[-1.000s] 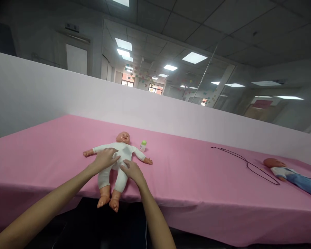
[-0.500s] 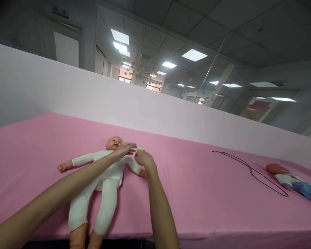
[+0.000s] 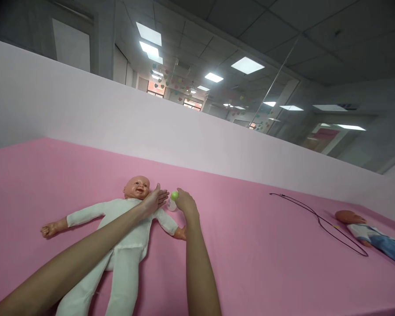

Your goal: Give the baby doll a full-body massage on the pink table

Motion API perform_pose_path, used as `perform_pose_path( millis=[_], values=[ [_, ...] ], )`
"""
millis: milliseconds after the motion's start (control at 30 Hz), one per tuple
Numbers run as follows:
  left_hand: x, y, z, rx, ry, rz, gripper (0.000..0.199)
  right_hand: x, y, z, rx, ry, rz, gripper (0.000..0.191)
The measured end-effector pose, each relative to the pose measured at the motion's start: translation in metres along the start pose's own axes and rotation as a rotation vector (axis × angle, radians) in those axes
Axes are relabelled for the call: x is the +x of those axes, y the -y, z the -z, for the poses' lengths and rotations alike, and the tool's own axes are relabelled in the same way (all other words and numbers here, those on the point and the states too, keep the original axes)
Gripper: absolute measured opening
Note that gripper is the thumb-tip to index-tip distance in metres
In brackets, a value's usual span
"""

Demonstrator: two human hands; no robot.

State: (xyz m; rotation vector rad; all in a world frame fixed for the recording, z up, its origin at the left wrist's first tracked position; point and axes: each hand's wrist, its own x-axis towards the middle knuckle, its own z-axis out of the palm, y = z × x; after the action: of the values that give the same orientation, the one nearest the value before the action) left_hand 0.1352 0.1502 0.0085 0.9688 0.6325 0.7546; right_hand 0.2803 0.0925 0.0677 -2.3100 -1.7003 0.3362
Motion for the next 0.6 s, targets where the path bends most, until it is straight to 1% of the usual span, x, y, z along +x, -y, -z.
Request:
perform_pose_path(
  millis=[133,233,300,467,533,600],
  values=[
    [0.002,0.003,0.000,-0.007,-0.010,0.000,0.081,0.000,0.003,0.000,0.021,-0.022,0.050,0.054],
    [0.003,0.004,-0.001,-0.001,0.014,-0.010,0.084,0.001,0.007,-0.003,-0.006,-0.030,0.086,0.049],
    [0.003,0.004,-0.001,0.010,0.036,-0.018,0.086,0.000,0.010,-0.004,-0.055,-0.023,0.099,0.048],
    [0.005,0.006,-0.001,0.046,0.132,0.028,0.094,-0.006,0.020,-0.007,-0.166,0.002,0.111,0.040],
    [0.004,0.005,-0.002,0.033,0.139,0.041,0.095,-0.007,0.023,-0.007,-0.167,0.009,0.098,0.037],
    [0.000,-0.001,-0.004,-0.012,0.136,0.053,0.095,-0.007,0.022,-0.005,-0.168,0.030,0.089,0.037]
  ],
)
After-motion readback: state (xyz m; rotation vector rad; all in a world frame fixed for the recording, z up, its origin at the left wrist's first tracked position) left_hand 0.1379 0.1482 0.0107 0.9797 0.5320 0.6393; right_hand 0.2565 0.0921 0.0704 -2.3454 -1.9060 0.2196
